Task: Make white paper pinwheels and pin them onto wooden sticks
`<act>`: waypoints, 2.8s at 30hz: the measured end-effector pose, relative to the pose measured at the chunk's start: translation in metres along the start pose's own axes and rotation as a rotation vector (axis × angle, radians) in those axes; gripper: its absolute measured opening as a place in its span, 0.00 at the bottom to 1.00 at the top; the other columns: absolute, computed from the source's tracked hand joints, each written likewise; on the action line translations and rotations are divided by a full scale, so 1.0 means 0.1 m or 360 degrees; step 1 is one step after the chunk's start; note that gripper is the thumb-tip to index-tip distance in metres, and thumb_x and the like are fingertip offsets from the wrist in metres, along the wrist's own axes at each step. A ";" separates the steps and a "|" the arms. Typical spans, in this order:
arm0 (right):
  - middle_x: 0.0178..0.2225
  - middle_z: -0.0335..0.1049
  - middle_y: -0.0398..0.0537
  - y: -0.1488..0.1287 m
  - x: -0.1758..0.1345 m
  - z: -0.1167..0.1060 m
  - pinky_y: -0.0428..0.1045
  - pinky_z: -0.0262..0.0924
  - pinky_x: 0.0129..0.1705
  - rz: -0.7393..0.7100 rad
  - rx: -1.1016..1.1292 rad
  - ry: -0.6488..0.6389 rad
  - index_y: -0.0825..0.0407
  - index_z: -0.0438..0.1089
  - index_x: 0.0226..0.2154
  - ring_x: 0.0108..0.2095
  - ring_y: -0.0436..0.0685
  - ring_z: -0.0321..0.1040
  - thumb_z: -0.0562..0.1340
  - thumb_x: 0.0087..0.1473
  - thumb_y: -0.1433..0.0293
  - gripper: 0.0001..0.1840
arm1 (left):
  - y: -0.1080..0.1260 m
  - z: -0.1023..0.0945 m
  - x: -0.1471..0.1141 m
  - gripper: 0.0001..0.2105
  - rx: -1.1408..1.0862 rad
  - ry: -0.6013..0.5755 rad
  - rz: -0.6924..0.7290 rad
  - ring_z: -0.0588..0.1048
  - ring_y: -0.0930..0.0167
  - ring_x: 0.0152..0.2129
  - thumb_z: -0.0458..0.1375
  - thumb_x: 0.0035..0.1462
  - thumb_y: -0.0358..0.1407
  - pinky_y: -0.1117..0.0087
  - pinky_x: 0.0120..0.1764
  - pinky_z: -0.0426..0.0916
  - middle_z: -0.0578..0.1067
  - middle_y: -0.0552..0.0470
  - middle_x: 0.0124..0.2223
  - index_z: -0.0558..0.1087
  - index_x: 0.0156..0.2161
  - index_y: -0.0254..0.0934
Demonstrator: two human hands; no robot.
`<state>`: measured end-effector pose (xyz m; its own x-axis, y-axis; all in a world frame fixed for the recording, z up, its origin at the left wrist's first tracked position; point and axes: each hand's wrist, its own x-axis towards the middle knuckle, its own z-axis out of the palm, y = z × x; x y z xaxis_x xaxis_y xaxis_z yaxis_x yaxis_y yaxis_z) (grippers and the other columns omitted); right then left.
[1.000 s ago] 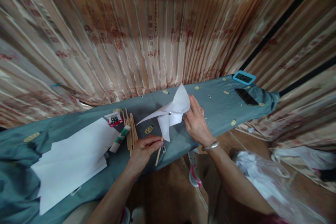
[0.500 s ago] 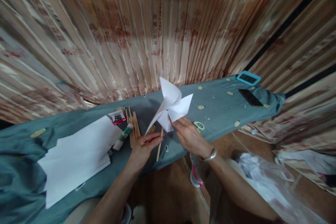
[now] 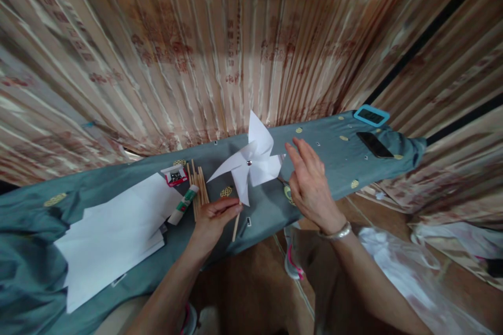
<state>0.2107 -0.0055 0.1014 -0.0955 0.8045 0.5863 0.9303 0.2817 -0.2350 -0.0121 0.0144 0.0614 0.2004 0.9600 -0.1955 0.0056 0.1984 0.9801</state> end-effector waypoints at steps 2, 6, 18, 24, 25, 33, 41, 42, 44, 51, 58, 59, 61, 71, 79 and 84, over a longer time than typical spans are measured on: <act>0.67 0.45 0.58 0.08 0.00 0.11 0.67 0.47 0.61 0.0002 -0.0083 -0.0090 0.51 0.46 0.66 0.67 0.65 0.39 0.49 0.53 0.80 0.38 | -0.01 0.01 -0.01 0.11 -0.0007 -0.0047 -0.0001 0.75 0.67 0.32 0.67 0.39 0.40 0.70 0.39 0.68 0.81 0.48 0.32 0.82 0.29 0.37; 0.66 0.47 0.62 0.10 -0.03 0.21 0.68 0.48 0.60 -0.0047 -0.0111 -0.0172 0.53 0.49 0.64 0.67 0.67 0.40 0.50 0.53 0.80 0.36 | -0.03 0.00 0.00 0.10 0.0022 -0.0074 0.0033 0.75 0.67 0.31 0.66 0.41 0.41 0.70 0.38 0.67 0.81 0.49 0.31 0.82 0.28 0.37; 0.56 0.63 0.62 -0.31 -0.11 0.19 0.64 0.59 0.55 -0.0240 0.0159 -0.0551 0.57 0.60 0.58 0.58 0.66 0.57 0.50 0.55 0.80 0.28 | -0.01 0.01 0.00 0.11 -0.0113 0.0041 0.0016 0.76 0.64 0.33 0.69 0.36 0.40 0.66 0.42 0.69 0.81 0.48 0.32 0.82 0.28 0.39; 0.51 0.69 0.55 -0.44 -0.14 0.06 0.55 0.62 0.56 -0.0287 0.0553 -0.0646 0.56 0.63 0.55 0.53 0.58 0.65 0.49 0.56 0.81 0.25 | -0.06 -0.05 0.04 0.09 -0.0069 -0.0003 0.0123 0.75 0.67 0.30 0.65 0.42 0.38 0.69 0.38 0.67 0.81 0.51 0.30 0.82 0.31 0.39; 0.49 0.71 0.55 -0.44 -0.15 0.05 0.54 0.63 0.53 -0.0235 0.0566 -0.0696 0.56 0.65 0.53 0.50 0.57 0.67 0.49 0.57 0.80 0.23 | -0.07 -0.06 0.05 0.09 -0.0079 0.0003 0.0134 0.75 0.67 0.31 0.65 0.43 0.38 0.70 0.38 0.67 0.80 0.51 0.30 0.82 0.32 0.39; 0.31 0.77 0.45 -0.63 -0.32 0.38 0.46 0.61 0.34 0.0314 0.0936 -0.1080 0.53 0.74 0.36 0.32 0.53 0.73 0.62 0.57 0.63 0.10 | -0.15 -0.03 0.11 0.14 -0.0340 0.0237 0.0027 0.71 0.72 0.24 0.69 0.37 0.41 0.72 0.30 0.64 0.79 0.49 0.28 0.82 0.31 0.35; 0.21 0.67 0.39 -0.63 -0.45 0.61 0.42 0.54 0.24 0.0716 0.1436 -0.1012 0.53 0.71 0.27 0.22 0.47 0.63 0.61 0.55 0.66 0.09 | -0.14 0.04 0.10 0.17 -0.0599 0.0251 -0.0109 0.72 0.74 0.25 0.72 0.32 0.40 0.74 0.29 0.64 0.80 0.49 0.31 0.81 0.31 0.34; 0.21 0.67 0.39 -0.60 -0.45 0.62 0.42 0.55 0.24 0.0773 0.1515 -0.1005 0.53 0.71 0.27 0.21 0.47 0.62 0.62 0.54 0.64 0.10 | -0.14 0.03 0.10 0.18 -0.0583 0.0241 -0.0107 0.72 0.74 0.26 0.72 0.33 0.41 0.74 0.29 0.64 0.80 0.48 0.33 0.81 0.32 0.34; 0.21 0.68 0.40 -0.51 -0.42 0.63 0.43 0.57 0.23 0.0887 0.1644 -0.0976 0.53 0.70 0.26 0.20 0.47 0.62 0.63 0.52 0.59 0.14 | -0.13 0.02 0.10 0.20 -0.0546 0.0228 -0.0119 0.73 0.73 0.27 0.72 0.32 0.41 0.74 0.30 0.65 0.81 0.47 0.35 0.81 0.34 0.34; 0.21 0.70 0.41 0.17 -0.19 0.52 0.43 0.60 0.22 0.1130 0.1424 -0.0871 0.54 0.70 0.25 0.17 0.45 0.62 0.67 0.41 0.52 0.21 | -0.12 0.01 0.07 0.21 -0.0453 0.0179 -0.0137 0.74 0.73 0.27 0.72 0.33 0.42 0.73 0.31 0.65 0.80 0.47 0.35 0.80 0.36 0.35; 0.18 0.69 0.41 1.05 -0.19 0.36 0.43 0.60 0.22 0.1251 0.0972 -0.0829 0.54 0.69 0.21 0.17 0.47 0.62 0.66 0.45 0.63 0.12 | -0.14 0.00 0.07 0.18 -0.0418 0.0145 -0.0124 0.74 0.73 0.27 0.71 0.36 0.41 0.73 0.31 0.64 0.80 0.47 0.34 0.81 0.35 0.35; 0.18 0.70 0.42 1.15 -0.19 0.34 0.43 0.60 0.22 0.1259 0.0903 -0.0838 0.53 0.69 0.21 0.18 0.47 0.63 0.66 0.46 0.64 0.11 | -0.14 0.00 0.07 0.18 -0.0417 0.0143 -0.0125 0.74 0.72 0.27 0.71 0.35 0.41 0.73 0.30 0.64 0.80 0.47 0.34 0.81 0.35 0.35; 0.19 0.71 0.44 1.35 -0.19 0.30 0.43 0.61 0.23 0.1277 0.0765 -0.0852 0.53 0.69 0.20 0.19 0.48 0.64 0.64 0.48 0.66 0.10 | -0.15 0.01 0.08 0.18 -0.0415 0.0142 -0.0137 0.74 0.72 0.27 0.71 0.35 0.41 0.73 0.30 0.64 0.81 0.47 0.34 0.81 0.35 0.36; 0.13 0.63 0.42 2.26 0.08 0.09 0.44 0.57 0.26 0.1416 -0.0011 -0.0962 0.53 0.66 0.14 0.18 0.49 0.64 0.61 0.53 0.73 0.18 | -0.16 0.00 0.09 0.19 -0.0305 0.0155 -0.0221 0.74 0.72 0.27 0.71 0.34 0.42 0.73 0.31 0.65 0.81 0.48 0.34 0.80 0.35 0.36; 0.41 0.73 0.52 2.62 0.35 0.07 0.51 0.67 0.42 0.1684 -0.0233 -0.1259 0.57 0.72 0.40 0.40 0.56 0.72 0.60 0.59 0.67 0.11 | -0.15 -0.01 0.09 0.21 -0.0152 0.0119 -0.0316 0.74 0.69 0.31 0.69 0.35 0.43 0.72 0.34 0.66 0.81 0.47 0.37 0.80 0.38 0.35; 0.50 0.67 0.55 2.76 0.37 0.05 0.57 0.67 0.47 0.1713 -0.0268 -0.1235 0.56 0.66 0.51 0.47 0.58 0.69 0.59 0.61 0.64 0.18 | -0.15 0.01 0.11 0.22 -0.0134 0.0131 -0.0386 0.75 0.69 0.31 0.69 0.34 0.43 0.71 0.35 0.66 0.81 0.47 0.36 0.79 0.38 0.34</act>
<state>0.4619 0.1052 0.0544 0.5851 0.6863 -0.4319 0.6956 -0.6986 -0.1677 -0.0087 0.0216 0.0446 0.1228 0.8947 -0.4295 -0.0383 0.4367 0.8988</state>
